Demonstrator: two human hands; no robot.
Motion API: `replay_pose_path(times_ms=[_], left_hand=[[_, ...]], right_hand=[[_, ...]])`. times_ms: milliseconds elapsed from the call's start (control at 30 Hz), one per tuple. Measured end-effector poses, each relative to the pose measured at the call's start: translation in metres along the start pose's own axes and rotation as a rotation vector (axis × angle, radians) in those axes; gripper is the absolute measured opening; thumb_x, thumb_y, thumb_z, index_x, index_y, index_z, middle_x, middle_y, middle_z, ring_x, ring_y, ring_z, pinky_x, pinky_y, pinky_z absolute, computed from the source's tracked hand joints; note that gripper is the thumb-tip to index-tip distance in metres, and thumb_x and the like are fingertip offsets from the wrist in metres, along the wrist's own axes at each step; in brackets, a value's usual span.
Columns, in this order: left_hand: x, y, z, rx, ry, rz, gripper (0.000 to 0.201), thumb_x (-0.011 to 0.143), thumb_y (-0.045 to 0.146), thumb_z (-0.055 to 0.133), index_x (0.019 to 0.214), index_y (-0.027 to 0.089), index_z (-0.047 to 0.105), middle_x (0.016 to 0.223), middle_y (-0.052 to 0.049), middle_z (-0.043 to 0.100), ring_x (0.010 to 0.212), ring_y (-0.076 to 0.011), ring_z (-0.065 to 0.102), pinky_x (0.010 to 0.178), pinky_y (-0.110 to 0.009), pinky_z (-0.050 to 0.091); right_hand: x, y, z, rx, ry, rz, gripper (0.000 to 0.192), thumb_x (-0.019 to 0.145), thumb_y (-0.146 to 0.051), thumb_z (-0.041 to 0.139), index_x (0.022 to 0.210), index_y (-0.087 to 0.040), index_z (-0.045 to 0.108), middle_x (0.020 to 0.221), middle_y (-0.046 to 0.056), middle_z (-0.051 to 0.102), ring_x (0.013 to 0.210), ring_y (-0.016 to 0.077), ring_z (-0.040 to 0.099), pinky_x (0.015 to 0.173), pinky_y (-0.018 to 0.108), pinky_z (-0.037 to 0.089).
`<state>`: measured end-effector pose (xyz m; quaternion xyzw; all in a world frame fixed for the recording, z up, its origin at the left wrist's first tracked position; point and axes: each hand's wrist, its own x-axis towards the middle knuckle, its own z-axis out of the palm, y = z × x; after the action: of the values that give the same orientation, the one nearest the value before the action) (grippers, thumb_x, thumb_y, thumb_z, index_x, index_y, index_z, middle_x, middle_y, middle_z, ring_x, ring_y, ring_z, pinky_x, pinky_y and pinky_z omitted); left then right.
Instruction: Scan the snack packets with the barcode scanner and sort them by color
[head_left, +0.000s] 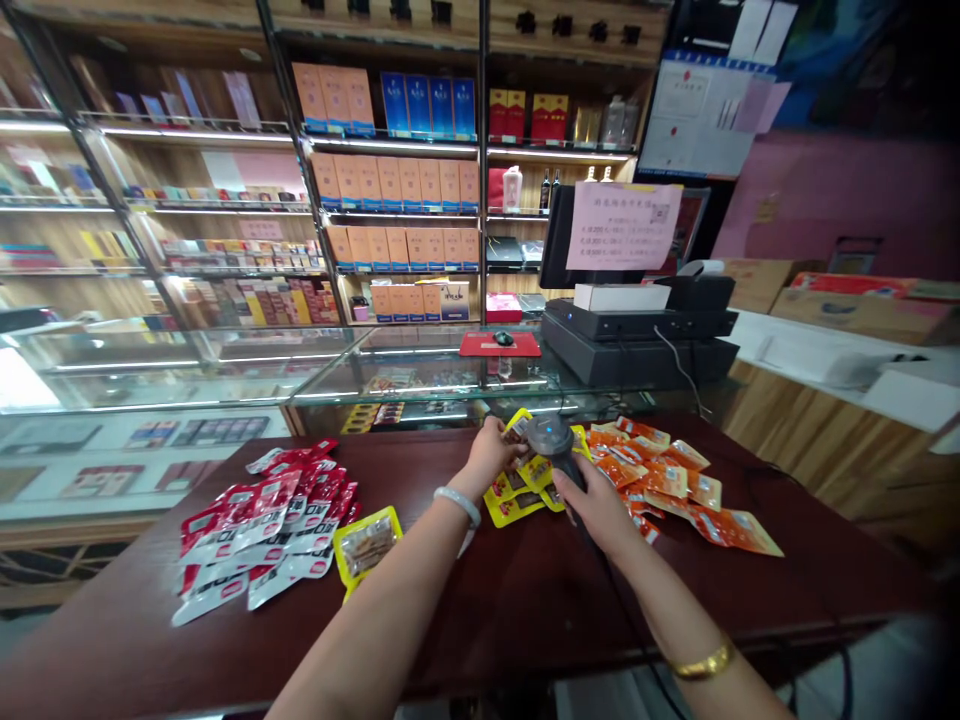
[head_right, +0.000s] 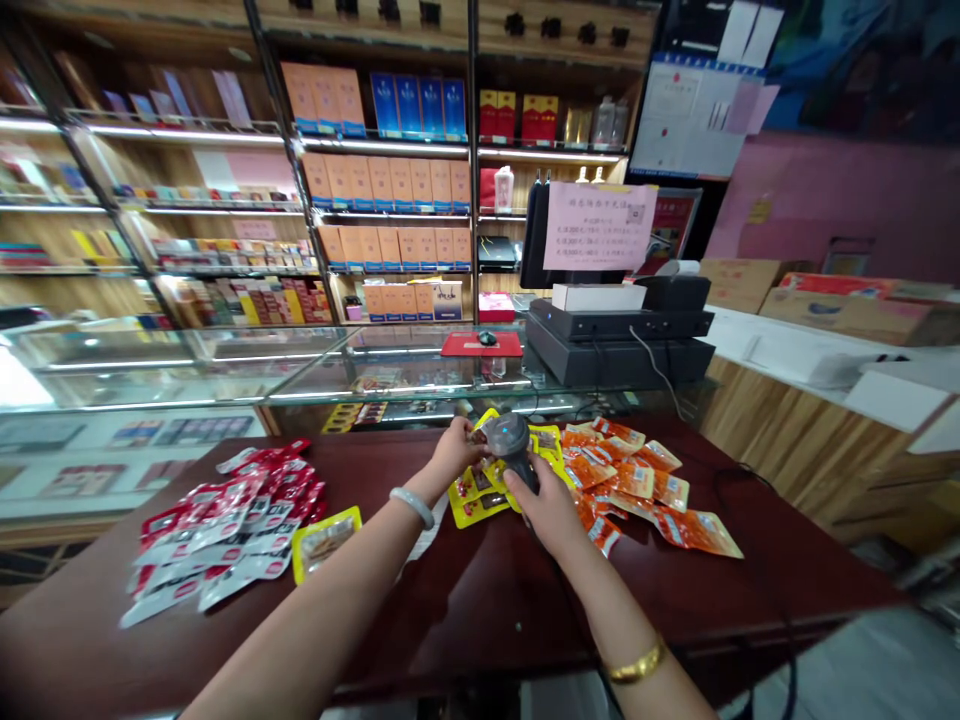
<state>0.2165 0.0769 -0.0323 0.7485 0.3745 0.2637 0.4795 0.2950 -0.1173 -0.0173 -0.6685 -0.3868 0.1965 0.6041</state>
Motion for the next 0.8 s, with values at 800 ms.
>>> replay_pose_path(times_ms=[800], left_hand=[[0.009, 0.001, 0.022, 0.029, -0.002, -0.055, 0.059, 0.070, 0.015, 0.078, 0.119, 0.017, 0.046, 0.110, -0.012, 0.066, 0.077, -0.0174, 0.067, 0.067, -0.028, 0.055]], right_hand=[[-0.005, 0.016, -0.004, 0.262, -0.156, 0.139, 0.047, 0.078, -0.064, 0.071, 0.095, -0.024, 0.056, 0.060, -0.006, 0.052, 0.043, 0.0098, 0.043, 0.039, 0.021, 0.033]])
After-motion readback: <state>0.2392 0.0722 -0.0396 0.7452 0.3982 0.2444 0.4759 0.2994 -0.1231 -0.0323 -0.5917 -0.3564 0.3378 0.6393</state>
